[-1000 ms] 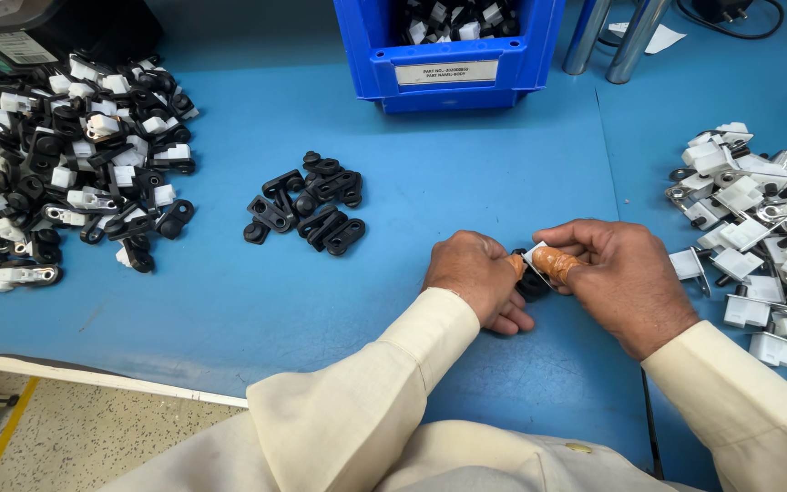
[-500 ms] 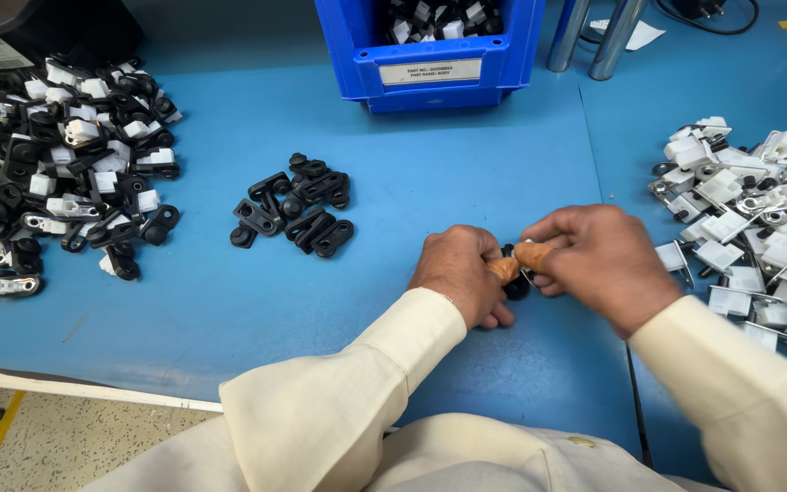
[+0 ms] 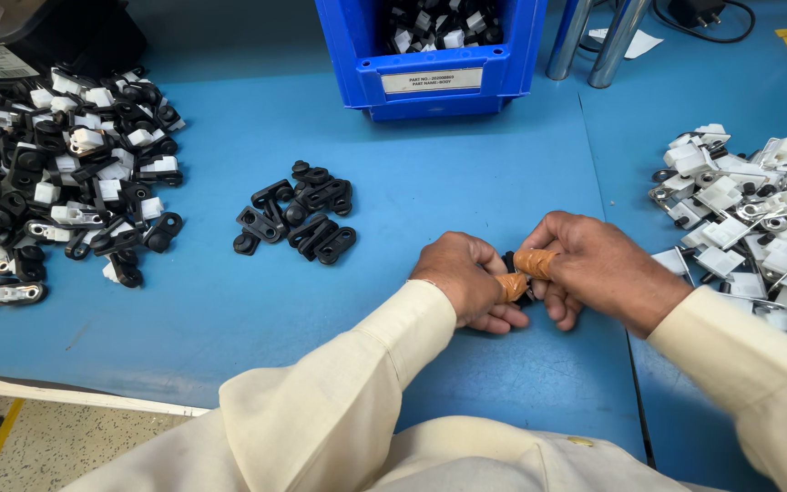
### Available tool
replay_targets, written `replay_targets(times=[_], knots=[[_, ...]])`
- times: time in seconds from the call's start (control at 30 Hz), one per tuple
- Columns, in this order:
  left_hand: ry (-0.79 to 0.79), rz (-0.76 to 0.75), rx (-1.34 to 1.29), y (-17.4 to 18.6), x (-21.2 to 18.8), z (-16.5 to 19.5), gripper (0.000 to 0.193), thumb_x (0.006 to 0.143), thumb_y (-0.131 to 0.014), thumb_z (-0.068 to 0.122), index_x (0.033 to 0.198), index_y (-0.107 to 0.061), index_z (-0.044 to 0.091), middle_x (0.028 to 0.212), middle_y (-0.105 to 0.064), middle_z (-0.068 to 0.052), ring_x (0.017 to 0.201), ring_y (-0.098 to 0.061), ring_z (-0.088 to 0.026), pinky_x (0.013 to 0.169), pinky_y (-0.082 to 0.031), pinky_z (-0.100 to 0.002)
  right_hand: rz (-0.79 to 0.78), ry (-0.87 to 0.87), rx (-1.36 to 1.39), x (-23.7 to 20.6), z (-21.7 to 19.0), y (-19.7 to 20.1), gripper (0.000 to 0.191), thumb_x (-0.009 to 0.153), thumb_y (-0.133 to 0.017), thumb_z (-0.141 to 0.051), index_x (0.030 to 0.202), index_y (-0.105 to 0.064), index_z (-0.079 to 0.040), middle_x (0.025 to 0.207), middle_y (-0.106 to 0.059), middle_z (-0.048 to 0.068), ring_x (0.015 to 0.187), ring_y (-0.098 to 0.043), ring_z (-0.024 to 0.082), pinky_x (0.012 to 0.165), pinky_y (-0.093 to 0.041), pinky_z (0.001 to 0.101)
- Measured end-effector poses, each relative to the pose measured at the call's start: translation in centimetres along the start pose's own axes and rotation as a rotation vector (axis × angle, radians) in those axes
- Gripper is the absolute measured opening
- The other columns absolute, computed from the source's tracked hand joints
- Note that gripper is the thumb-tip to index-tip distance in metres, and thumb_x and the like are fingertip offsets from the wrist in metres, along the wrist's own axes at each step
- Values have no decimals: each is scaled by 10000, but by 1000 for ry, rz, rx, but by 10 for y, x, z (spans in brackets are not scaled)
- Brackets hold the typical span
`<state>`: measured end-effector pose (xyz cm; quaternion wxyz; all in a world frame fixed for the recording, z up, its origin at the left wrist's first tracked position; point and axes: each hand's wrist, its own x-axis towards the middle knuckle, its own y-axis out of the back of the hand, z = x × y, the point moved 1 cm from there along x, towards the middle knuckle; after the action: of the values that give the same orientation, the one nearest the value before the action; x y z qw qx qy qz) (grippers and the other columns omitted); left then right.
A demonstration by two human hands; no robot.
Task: The person sits at a factory workbench assembling small plastic and metal components. They pick a black plastic bracket and a white plastic piece, press and fit the parts together by hand, and place the finished assembly on the table, repeating the cycle with new parts.
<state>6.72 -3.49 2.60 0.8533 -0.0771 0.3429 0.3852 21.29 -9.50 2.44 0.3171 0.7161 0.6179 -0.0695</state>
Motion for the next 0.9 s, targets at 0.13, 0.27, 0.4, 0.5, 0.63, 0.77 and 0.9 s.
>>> replay_targets(times=[0.13,0.27,0.4,0.5,0.63,0.77,0.9], knots=[[-23,-20,25,0,-1,-2,118,940,-654,71,928,-646,-47,956,-755,-188,822,-793,-263,678,-679,-337,192,-21,92,-6,3,-17,160,959,-592,-106,1042,-635,23,669,-639,155,454,-582,201,392,-487,359],[-41,-80,13,6,1,-6,86,939,-640,25,984,-591,-28,978,-731,-199,849,-792,-280,709,-690,-359,333,-34,94,-11,1,-29,243,943,-698,-188,1017,-639,36,660,-673,120,449,-573,188,379,-472,361],[-33,5,9,6,3,-16,201,950,-677,74,1030,-605,-96,956,-750,-193,860,-788,-259,701,-669,-350,248,27,230,-13,2,-27,336,922,-720,-273,1016,-637,39,697,-657,112,480,-556,168,391,-457,324],[25,7,-346,6,1,-27,170,966,-508,-14,1111,-586,-56,975,-734,-191,860,-795,-297,705,-698,-346,191,-27,402,-13,8,-22,366,930,-672,-346,1020,-629,7,746,-639,81,513,-529,132,408,-440,276],[-20,-55,-413,11,-6,-37,179,968,-632,81,1096,-615,-42,980,-751,-199,870,-786,-264,693,-677,-310,159,-161,512,-10,20,-26,346,941,-667,-366,1001,-639,-26,768,-632,45,527,-481,99,409,-357,243],[-83,-74,-351,17,-8,-35,201,964,-643,107,1080,-620,-55,986,-750,-201,846,-784,-266,672,-676,-314,70,-211,567,0,27,-27,237,913,-696,-275,971,-647,-51,733,-617,28,516,-451,71,390,-271,228],[-84,-92,-272,22,-7,-32,160,938,-647,39,1068,-617,-50,980,-751,-222,801,-791,-284,651,-674,-320,9,-257,584,11,31,-21,152,930,-670,-192,965,-645,-45,721,-598,11,518,-445,63,382,-242,228]])
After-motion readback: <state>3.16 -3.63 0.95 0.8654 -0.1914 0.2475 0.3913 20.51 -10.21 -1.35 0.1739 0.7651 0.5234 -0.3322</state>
